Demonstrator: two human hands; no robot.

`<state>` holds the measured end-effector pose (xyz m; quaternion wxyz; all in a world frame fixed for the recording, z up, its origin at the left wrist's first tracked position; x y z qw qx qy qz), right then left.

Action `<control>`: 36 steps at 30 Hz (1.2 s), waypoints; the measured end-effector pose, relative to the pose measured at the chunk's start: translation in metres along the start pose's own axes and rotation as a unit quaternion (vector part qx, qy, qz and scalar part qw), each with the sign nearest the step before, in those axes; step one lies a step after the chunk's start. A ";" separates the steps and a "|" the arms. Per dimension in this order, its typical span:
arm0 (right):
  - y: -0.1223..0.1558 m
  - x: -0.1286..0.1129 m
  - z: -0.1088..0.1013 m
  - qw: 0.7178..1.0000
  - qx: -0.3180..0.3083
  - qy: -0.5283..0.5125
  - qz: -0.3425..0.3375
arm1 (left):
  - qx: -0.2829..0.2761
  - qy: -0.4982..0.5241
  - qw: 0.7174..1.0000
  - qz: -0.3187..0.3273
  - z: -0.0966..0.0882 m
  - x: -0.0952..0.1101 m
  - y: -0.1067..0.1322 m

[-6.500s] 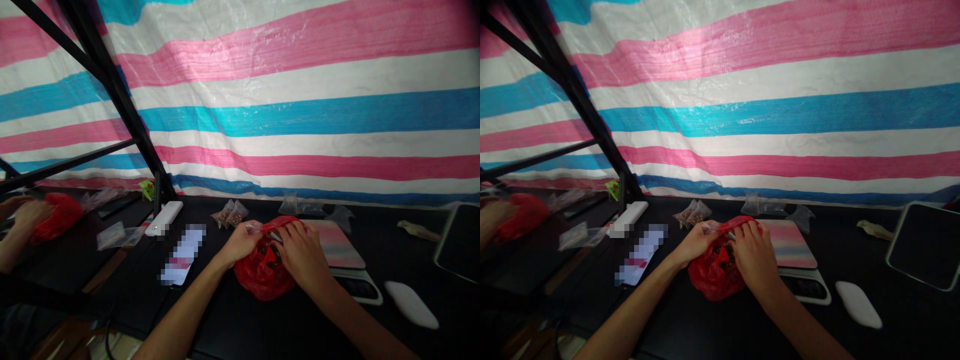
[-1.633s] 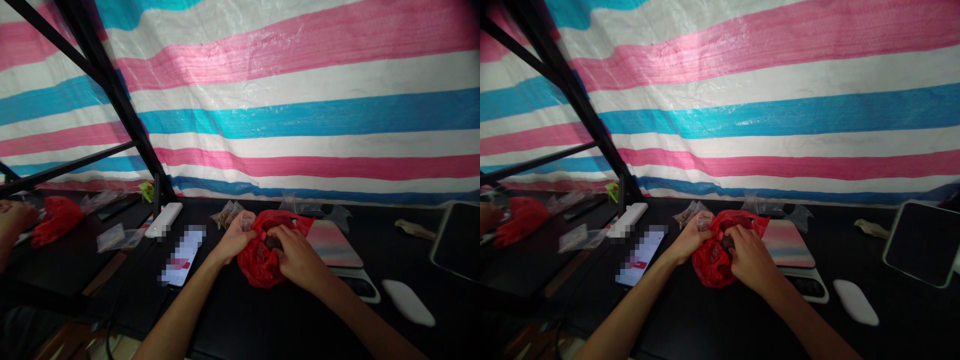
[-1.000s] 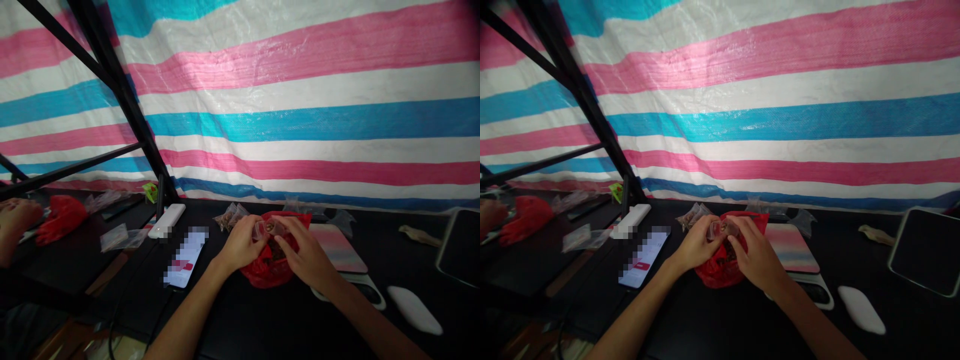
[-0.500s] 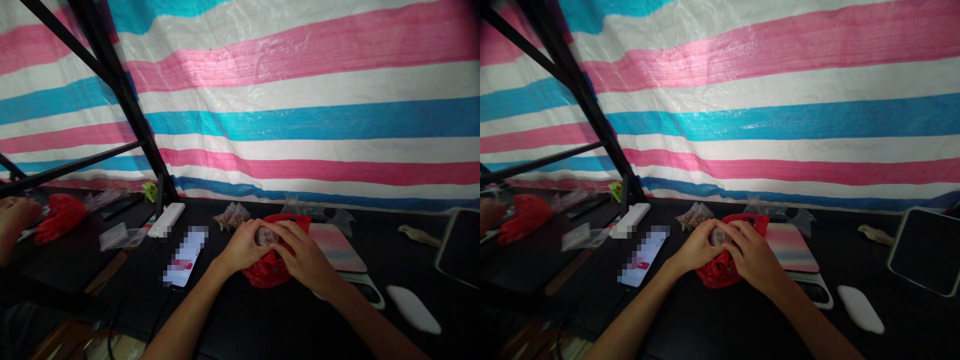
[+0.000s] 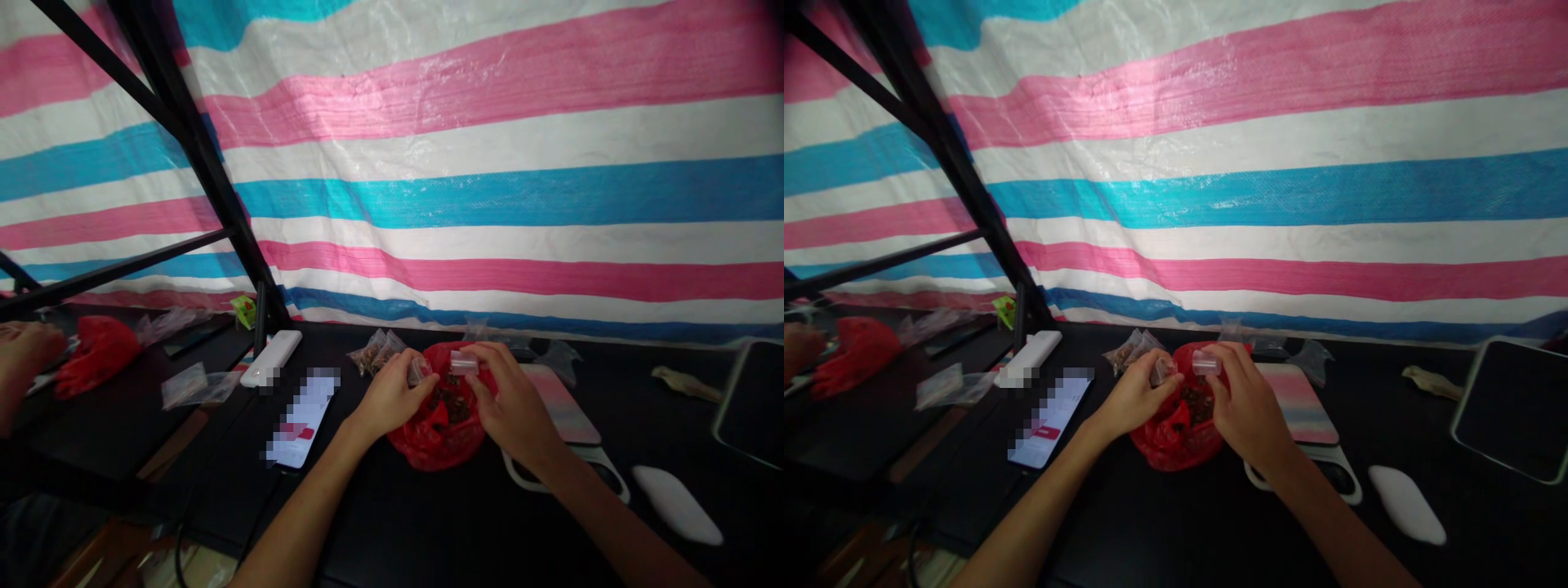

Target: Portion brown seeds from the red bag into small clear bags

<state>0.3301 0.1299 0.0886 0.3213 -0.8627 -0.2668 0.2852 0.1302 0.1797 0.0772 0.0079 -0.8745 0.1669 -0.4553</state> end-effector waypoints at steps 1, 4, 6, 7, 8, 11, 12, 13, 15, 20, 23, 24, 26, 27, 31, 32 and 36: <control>-0.001 0.002 -0.001 1.000 -0.022 0.004 0.001 | 0.009 0.005 1.000 -0.008 -0.002 -0.001 0.000; -0.001 0.007 -0.001 0.994 -0.102 0.027 -0.013 | 0.023 0.004 0.999 -0.037 -0.007 -0.005 -0.002; 0.001 0.006 0.002 0.989 -0.141 0.048 -0.022 | 0.019 -0.010 0.998 -0.054 -0.009 -0.008 -0.003; 0.002 0.006 0.004 0.986 -0.157 0.059 -0.024 | 0.015 -0.018 0.998 -0.059 -0.009 -0.010 -0.003; 0.003 0.005 0.005 0.983 -0.170 0.071 -0.025 | 0.013 -0.024 0.998 -0.063 -0.009 -0.011 -0.003; 0.006 0.002 0.009 0.975 -0.192 0.106 -0.019 | -0.001 -0.030 0.997 -0.077 -0.007 -0.015 -0.002; 0.007 0.002 0.010 0.974 -0.196 0.115 -0.016 | -0.010 -0.032 0.996 -0.082 -0.005 -0.016 -0.001; 0.008 0.002 0.011 0.972 -0.200 0.123 -0.014 | -0.020 -0.033 0.995 -0.089 -0.003 -0.017 0.000; 0.009 0.002 0.012 0.968 -0.211 0.132 -0.013 | -0.036 -0.031 0.994 -0.102 0.002 -0.019 0.001; 0.009 0.000 0.014 0.967 -0.223 0.124 -0.008 | -0.065 0.085 0.988 -0.110 0.012 -0.019 -0.002; 0.009 -0.002 0.015 0.970 -0.220 0.106 0.002 | -0.081 0.200 0.967 -0.134 0.016 -0.016 -0.005; 0.009 -0.002 0.016 0.970 -0.220 0.102 0.008 | -0.085 0.234 0.957 -0.146 0.016 -0.015 -0.005; 0.011 -0.002 0.017 0.971 -0.215 0.100 0.023 | -0.087 0.285 0.940 -0.164 0.017 -0.014 -0.006; 0.012 -0.002 0.018 0.972 -0.210 0.101 0.029 | -0.085 0.300 0.935 -0.169 0.017 -0.013 -0.007; 0.013 -0.001 0.021 0.977 -0.188 0.089 0.038 | -0.078 0.328 0.925 -0.174 0.017 -0.015 -0.007; 0.013 -0.001 0.021 0.979 -0.184 0.082 0.041 | -0.076 0.328 0.926 -0.172 0.018 -0.016 -0.007; 0.012 0.000 0.022 0.983 -0.163 0.054 0.068 | -0.069 0.315 0.932 -0.166 0.019 -0.018 -0.009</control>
Point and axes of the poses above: each hand's wrist, its own y-axis away from the middle knuckle, its own z-axis out of the palm, x = y × z, the point moved 2 cm from there along -y, towards the middle knuckle, and after that the axes turned 13 degrees about -z, right-handed, at the moved point
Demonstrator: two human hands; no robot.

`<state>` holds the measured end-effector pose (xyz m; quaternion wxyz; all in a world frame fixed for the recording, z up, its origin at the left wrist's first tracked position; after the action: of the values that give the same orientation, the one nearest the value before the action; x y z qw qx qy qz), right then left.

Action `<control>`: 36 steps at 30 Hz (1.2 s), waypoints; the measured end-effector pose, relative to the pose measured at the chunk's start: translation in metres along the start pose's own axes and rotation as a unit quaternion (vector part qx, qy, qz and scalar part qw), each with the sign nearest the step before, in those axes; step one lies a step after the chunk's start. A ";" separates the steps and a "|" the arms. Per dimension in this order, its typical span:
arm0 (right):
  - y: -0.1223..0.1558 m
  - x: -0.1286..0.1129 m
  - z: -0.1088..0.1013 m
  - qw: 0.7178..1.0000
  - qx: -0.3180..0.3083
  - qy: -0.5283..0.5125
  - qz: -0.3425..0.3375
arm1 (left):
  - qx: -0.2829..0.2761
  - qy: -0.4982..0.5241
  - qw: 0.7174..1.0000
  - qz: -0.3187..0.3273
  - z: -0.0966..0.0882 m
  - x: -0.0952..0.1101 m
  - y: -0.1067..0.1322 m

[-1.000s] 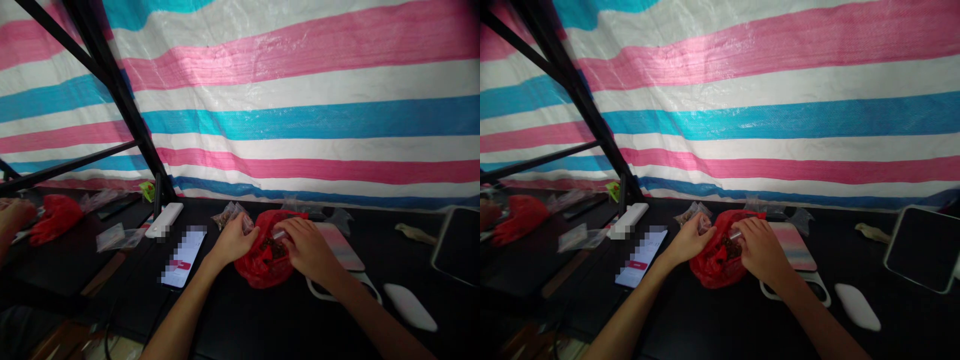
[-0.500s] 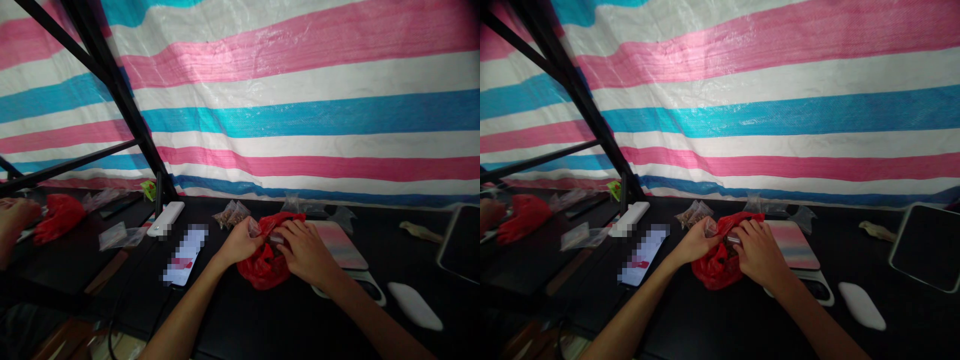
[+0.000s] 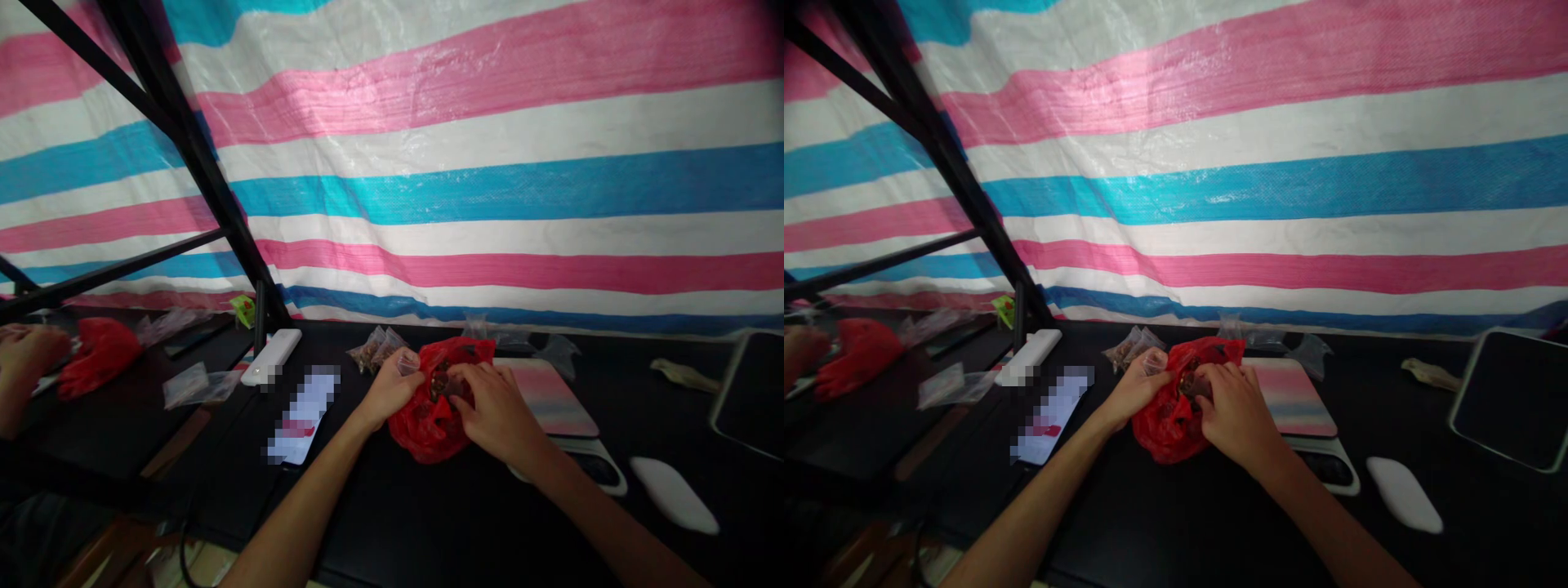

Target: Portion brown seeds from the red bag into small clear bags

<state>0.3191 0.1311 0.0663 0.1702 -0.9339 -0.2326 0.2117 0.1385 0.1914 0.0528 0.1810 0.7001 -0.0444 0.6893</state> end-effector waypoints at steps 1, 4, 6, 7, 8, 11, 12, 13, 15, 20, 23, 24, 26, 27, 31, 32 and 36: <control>0.000 0.001 0.000 1.000 0.005 -0.005 0.005 | 0.006 -0.009 1.000 0.011 0.000 0.000 -0.001; -0.001 0.003 -0.002 1.000 0.023 -0.005 0.012 | 0.055 -0.061 0.993 0.088 -0.002 0.001 -0.004; -0.003 0.005 -0.004 0.999 0.046 -0.003 0.013 | 0.102 -0.106 0.978 0.147 -0.005 0.003 -0.003; -0.003 0.005 -0.006 0.998 0.062 -0.006 0.009 | 0.118 -0.133 0.969 0.170 -0.006 0.005 -0.002; -0.004 0.005 -0.007 0.997 0.082 -0.015 0.001 | 0.125 -0.165 0.960 0.188 -0.007 0.006 0.000; -0.005 0.001 -0.012 0.988 0.127 -0.075 -0.036 | 0.106 -0.270 0.932 0.219 -0.006 0.012 0.008; -0.005 -0.001 -0.013 0.986 0.130 -0.095 -0.050 | 0.095 -0.296 0.925 0.220 -0.005 0.014 0.011; -0.004 -0.003 -0.013 0.984 0.128 -0.107 -0.064 | 0.087 -0.314 0.920 0.218 -0.003 0.015 0.013; -0.003 -0.008 -0.013 0.983 0.114 -0.105 -0.096 | 0.074 -0.329 0.918 0.209 -0.001 0.016 0.016; 0.002 -0.010 -0.010 0.975 0.105 -0.061 -0.186 | 0.021 -0.281 0.939 0.198 0.008 0.015 0.019; 0.003 -0.008 -0.009 0.973 0.109 -0.037 -0.201 | 0.008 -0.245 0.952 0.186 0.011 0.010 0.018; 0.003 -0.008 -0.009 0.973 0.116 -0.029 -0.199 | 0.006 -0.235 0.955 0.179 0.012 0.008 0.017; 0.002 -0.009 -0.012 0.972 0.139 -0.016 -0.186 | -0.001 -0.213 0.963 0.165 0.012 0.006 0.015; 0.001 -0.009 -0.014 0.972 0.156 -0.013 -0.175 | -0.004 -0.203 0.966 0.159 0.011 0.006 0.014; -0.002 -0.005 -0.026 0.978 0.179 -0.023 -0.106 | 0.033 -0.195 0.969 0.148 -0.005 0.015 0.012; -0.003 -0.003 -0.027 0.983 0.154 -0.031 -0.097 | 0.043 -0.206 0.967 0.140 -0.011 0.018 0.013; -0.003 0.001 -0.024 0.992 -0.006 -0.061 -0.111 | 0.001 -0.252 0.967 0.044 -0.031 0.022 0.019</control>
<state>0.3303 0.1287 0.0880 0.1727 -0.8886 -0.3460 0.2468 0.1043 0.1873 0.0780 0.1326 0.8487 -0.1189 0.4980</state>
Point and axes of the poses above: each hand's wrist, its own y-axis away from the middle knuckle, its own z-axis out of the palm, x = y × z, the point moved 2 cm from there along -y, towards the middle knuckle, and after that the axes turned 13 degrees about -z, right-handed, at the moved point
